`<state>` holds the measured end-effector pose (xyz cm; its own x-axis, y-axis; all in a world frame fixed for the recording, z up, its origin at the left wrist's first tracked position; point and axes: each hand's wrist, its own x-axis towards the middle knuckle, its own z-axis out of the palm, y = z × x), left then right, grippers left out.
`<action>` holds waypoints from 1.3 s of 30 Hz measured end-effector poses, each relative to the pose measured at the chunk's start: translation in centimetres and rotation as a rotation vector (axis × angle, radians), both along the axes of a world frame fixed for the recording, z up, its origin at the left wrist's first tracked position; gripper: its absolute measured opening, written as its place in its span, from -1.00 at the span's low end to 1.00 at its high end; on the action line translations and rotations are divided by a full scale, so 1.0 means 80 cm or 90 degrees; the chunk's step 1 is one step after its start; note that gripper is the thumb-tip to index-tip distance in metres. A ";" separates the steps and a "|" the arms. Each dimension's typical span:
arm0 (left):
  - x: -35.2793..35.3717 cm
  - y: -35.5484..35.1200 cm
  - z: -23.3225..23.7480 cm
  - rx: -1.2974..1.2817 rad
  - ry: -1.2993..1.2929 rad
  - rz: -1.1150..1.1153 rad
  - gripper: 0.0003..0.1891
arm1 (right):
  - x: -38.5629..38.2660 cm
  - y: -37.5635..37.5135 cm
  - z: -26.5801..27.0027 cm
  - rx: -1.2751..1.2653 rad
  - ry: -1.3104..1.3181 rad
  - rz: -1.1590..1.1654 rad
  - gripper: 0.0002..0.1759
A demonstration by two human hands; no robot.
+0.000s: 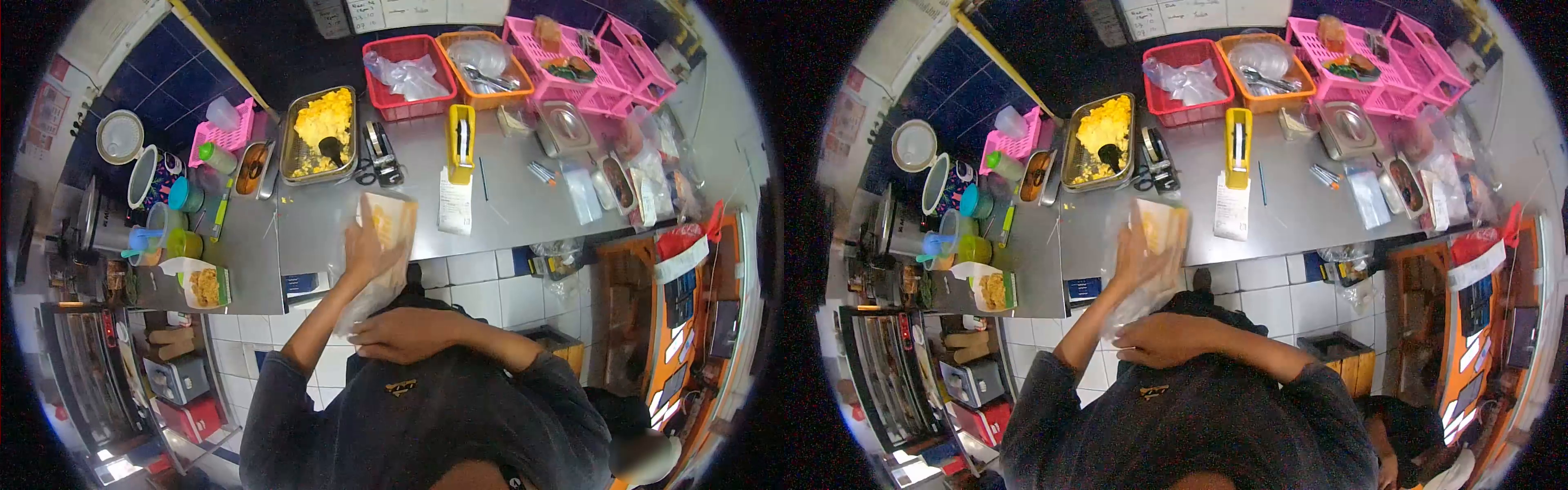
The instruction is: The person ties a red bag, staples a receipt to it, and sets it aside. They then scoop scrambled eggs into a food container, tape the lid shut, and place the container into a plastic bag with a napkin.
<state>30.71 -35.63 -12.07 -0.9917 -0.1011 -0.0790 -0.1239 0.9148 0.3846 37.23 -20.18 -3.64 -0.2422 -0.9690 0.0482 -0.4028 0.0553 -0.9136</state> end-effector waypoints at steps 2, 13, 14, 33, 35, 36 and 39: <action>-0.013 -0.012 0.012 0.124 -0.137 -0.019 0.36 | -0.028 0.003 0.039 0.113 0.035 -0.147 -0.42; -0.028 -0.021 -0.011 -0.156 -0.167 -0.196 0.12 | -0.132 0.019 -0.041 0.177 0.241 -0.637 -0.84; -0.031 -0.021 -0.011 -0.092 -0.150 -0.159 0.10 | -0.127 0.029 -0.014 0.181 0.240 -0.637 -0.84; -0.084 -0.089 0.023 -0.099 -0.087 -0.621 0.09 | -0.117 0.064 0.053 0.041 -0.030 -0.773 -0.83; -0.085 -0.088 0.100 -0.259 -0.323 -0.570 -0.06 | -0.121 0.047 0.077 0.256 0.014 -0.898 -0.84; -0.084 -0.092 0.110 -0.257 -0.326 -0.561 -0.06 | -0.123 0.034 0.075 0.254 0.013 -0.889 -0.84; -0.087 -0.102 0.141 -0.290 -0.393 -0.501 -0.18 | -0.123 0.002 0.057 0.064 0.299 -0.624 -0.75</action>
<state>23.76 -43.79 -0.77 -0.5937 0.3970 -0.6999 0.5018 0.8626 0.0636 27.38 -19.99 0.91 -0.8891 -0.3705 0.2688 -0.4510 0.6086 -0.6529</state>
